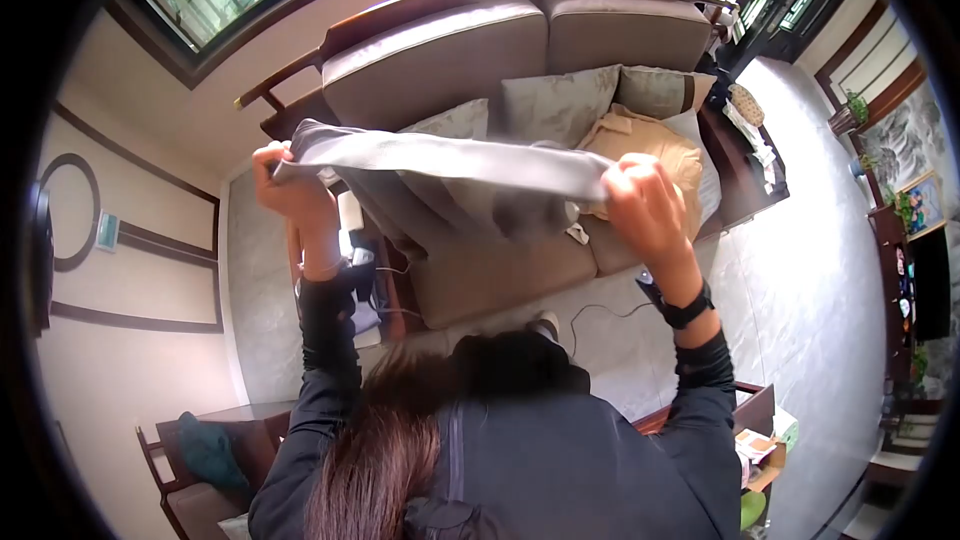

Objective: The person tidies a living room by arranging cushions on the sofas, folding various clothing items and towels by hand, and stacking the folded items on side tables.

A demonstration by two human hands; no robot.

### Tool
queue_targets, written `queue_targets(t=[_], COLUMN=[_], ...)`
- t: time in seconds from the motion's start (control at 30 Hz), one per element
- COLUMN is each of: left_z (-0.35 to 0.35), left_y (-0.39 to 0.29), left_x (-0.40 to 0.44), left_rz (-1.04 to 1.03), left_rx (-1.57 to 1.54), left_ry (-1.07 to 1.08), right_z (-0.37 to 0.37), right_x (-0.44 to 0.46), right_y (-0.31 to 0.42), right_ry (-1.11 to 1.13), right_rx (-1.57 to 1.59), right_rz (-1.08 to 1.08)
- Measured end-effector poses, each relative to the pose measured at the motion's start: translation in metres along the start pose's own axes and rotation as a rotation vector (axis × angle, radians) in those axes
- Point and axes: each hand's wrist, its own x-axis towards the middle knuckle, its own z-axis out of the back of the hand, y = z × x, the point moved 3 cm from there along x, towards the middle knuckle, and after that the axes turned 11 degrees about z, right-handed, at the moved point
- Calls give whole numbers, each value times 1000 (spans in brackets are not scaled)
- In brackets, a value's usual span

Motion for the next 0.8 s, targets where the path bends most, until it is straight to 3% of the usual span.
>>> queue_targets(t=[0.03, 0.1, 0.13, 0.17, 0.2, 0.3, 0.37, 0.43, 0.5, 0.57, 0.63, 0.7, 0.73, 0.77, 0.8], left_z=[-1, 0, 5, -2, -1, 2, -6, -17, -14, -12, -10, -13, -10, -8, -4], left_y=[-4, -4, -6, -12, -7, -4, -14, -25, -19, -10, -7, -5, 1, 4, 5], left_x=[-3, -8, -14, -19, -24, -52, -77, -105, -127, -150, -153, -127, -109, -93, -85], left_rz=[-165, -324, -420, -457, -493, -653, -655, -812, -765, -697, -612, -274, -123, -51, 203], left_rx=[68, 174, 394, 405, 433, 499, 460, 465, 553, 531, 566, 522, 540, 488, 522], left_ry=[-17, 102, 191, 193, 290, 718, 993, 1025, 1240, 1336, 1353, 1052, 951, 876, 877], right_z=[-6, -25, -37, -48, -52, -61, -79, -108, -129, -141, -136, -119, -104, -111, -113], right_x=[-7, -28, -42, -49, -46, -47, -56, -73, -63, -50, -35, -21, -5, -17, -23], right_y=[-1, -17, -20, -27, -32, -57, -81, -106, -96, -95, -87, -88, -80, -102, -120], right_ry=[2, 157, 209, 258, 230, 97, 175, 25, -512, -453, -491, -452, -530, -493, -322], right_rx=[3, -11, -97, -182, -304, -392, -194, 356, 1111, 1422, 1479, 1333, 1395, 1371, 1198], right_rz=[-5, -350, -336, -315, -305, -606, -785, -1052, -1105, -1493, -1510, -1459, -1324, -1424, -1143])
